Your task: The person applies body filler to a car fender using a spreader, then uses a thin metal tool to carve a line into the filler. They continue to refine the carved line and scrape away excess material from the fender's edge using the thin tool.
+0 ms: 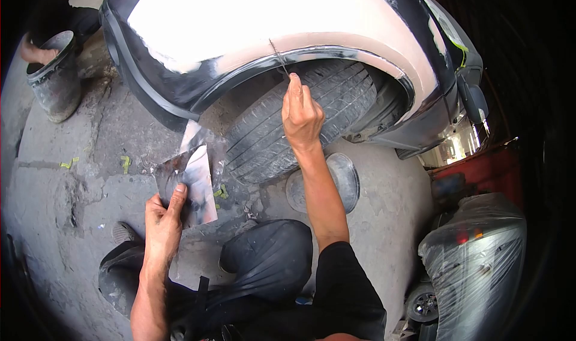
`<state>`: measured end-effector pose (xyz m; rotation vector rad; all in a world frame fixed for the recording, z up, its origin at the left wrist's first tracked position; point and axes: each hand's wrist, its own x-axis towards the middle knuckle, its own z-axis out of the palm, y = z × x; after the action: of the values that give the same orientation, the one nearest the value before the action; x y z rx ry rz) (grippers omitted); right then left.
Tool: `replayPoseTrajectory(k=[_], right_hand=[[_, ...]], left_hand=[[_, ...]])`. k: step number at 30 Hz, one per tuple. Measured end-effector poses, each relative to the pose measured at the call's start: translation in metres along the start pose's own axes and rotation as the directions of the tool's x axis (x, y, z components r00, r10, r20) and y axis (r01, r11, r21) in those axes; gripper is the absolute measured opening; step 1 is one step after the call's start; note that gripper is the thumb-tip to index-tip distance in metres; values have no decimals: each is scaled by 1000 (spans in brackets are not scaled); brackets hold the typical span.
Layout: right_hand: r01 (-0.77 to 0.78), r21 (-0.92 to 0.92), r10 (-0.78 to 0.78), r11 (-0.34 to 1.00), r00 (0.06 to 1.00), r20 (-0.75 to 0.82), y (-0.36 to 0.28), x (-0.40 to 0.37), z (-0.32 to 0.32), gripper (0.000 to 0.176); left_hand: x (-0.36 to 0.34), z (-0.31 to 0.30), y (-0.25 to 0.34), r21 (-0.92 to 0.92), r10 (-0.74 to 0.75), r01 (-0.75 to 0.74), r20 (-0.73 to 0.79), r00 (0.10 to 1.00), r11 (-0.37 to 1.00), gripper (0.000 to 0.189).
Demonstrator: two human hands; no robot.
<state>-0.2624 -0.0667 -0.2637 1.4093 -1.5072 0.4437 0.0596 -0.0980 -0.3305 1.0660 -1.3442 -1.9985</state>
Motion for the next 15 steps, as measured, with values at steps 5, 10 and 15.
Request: replayPoseTrajectory(k=[5,10,15], right_hand=[[-4,-47,5,999,1000,26,-3,1,-2,36],[0,-64,1,998,1000,4,-8,3,2,34],[-18,-56,18,998,1000,-4,-10,18,7,34]], left_hand=[[-2,1,1,5,10,-9,-15,1000,1000,38],[-4,2,6,5,3,-3,-30,1000,1000,37],[-6,4,6,12,-18,18,-32,999,1000,37]])
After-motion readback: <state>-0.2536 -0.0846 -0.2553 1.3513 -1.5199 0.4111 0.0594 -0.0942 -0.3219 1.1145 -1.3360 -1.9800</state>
